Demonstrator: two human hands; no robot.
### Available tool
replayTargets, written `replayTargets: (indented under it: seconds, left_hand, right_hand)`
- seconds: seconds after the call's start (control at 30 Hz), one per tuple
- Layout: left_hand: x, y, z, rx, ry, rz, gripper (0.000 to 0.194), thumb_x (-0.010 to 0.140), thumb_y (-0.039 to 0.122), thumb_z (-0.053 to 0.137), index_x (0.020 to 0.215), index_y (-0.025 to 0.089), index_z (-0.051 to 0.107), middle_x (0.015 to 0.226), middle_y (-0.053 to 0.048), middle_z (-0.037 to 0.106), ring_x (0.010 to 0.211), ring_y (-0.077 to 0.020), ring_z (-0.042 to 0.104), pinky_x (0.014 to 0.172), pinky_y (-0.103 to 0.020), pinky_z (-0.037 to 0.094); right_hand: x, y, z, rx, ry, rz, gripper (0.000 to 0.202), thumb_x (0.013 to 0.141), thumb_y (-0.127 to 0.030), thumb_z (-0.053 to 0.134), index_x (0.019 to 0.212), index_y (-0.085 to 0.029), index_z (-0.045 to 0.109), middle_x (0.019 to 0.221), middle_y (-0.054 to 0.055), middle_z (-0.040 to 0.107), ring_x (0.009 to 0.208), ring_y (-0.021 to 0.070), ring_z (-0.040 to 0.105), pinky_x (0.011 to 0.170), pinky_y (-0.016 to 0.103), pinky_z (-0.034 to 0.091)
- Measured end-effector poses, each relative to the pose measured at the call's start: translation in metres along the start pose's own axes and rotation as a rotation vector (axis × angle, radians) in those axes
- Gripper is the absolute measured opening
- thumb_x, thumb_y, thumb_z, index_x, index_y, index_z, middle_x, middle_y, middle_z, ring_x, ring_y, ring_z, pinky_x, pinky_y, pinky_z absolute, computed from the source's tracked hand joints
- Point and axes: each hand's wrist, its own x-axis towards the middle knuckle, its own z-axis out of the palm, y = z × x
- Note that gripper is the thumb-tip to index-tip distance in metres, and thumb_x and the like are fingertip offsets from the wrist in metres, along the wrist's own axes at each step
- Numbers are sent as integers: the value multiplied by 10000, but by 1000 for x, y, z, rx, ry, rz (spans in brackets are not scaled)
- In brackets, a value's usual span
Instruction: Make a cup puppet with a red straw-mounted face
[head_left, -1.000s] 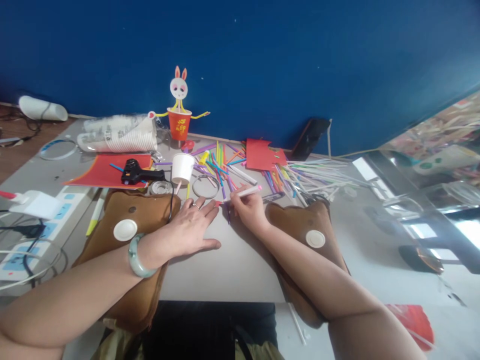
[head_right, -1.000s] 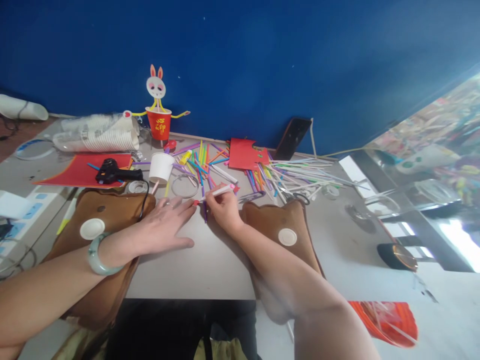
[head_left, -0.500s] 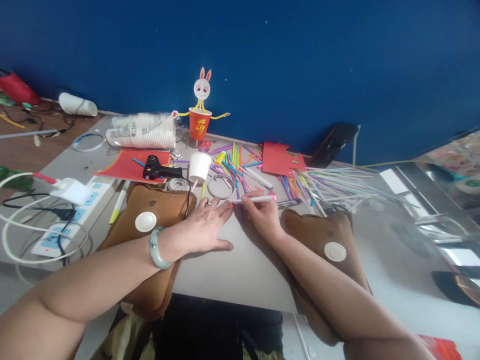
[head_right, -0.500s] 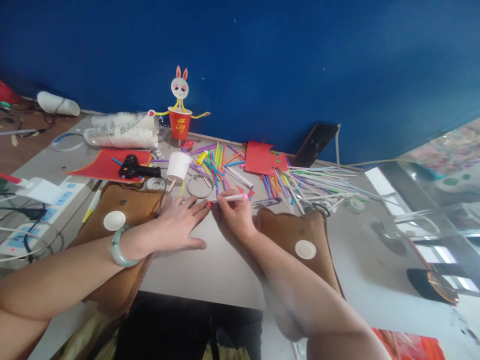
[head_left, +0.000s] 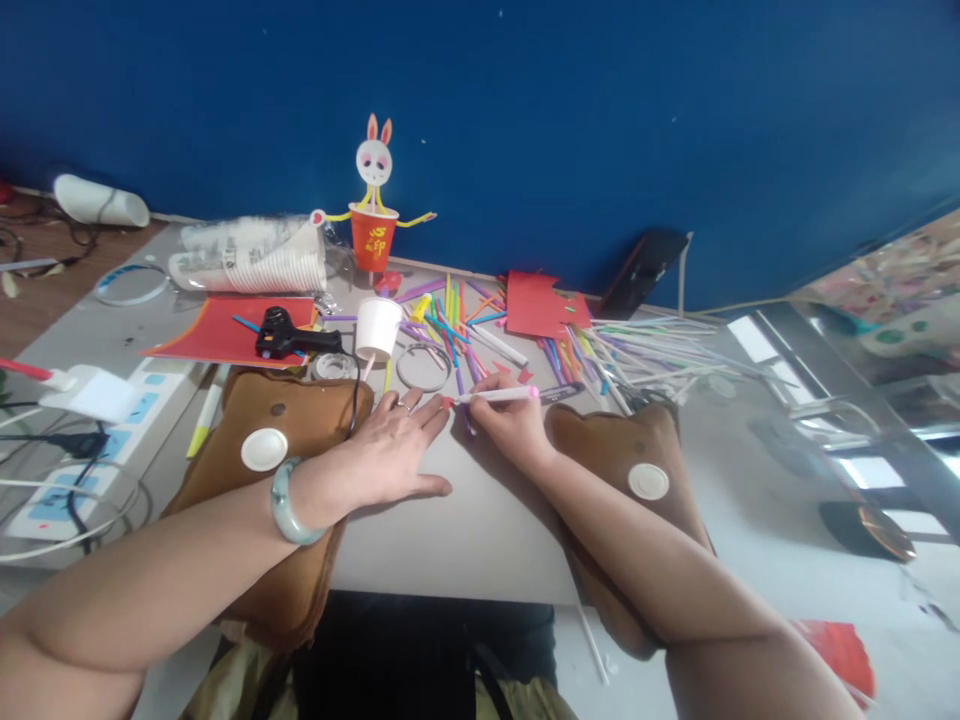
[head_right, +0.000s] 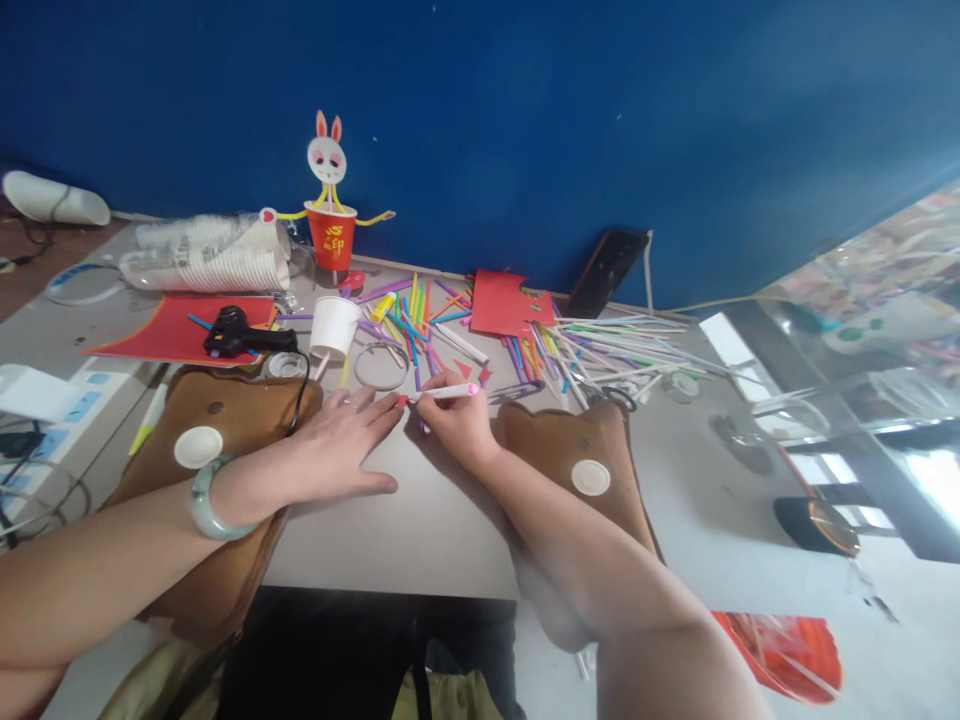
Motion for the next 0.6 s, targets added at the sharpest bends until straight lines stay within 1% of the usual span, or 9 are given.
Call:
replayTargets:
  seconds: [0.1,0.27,0.6]
  left_hand:
    - [0,0,0,1,4,2,812,805,647,615,1421,143,456,1524,-147,439,1339,-394,381,1062,-561,311]
    - [0,1,-2,5,4,5,806,799,635,633,1406,130,468,1507,-150,456,1342,-389,378,1060,-531,316]
    - [1,1,-2,9,9,6,819,790,656,634,1387,115,486,1478,-154,479,1303,-383,411,1037,-517,334]
  right_hand:
    - [0,2,1,-4,3,-4,77,725,-269,565,747,-197,579,596,-36,590,530,117,546,516,232,431]
    - [-2,5,5,16,-19,-18,80,747,-282,570,732,-204,562,562,-42,579,500,118,542,501,235,432]
    - [-2,3,7,-15,-46,-82,103,786,-288,566,733,-201,584,639,-16,625,582,125,566,556,240,442]
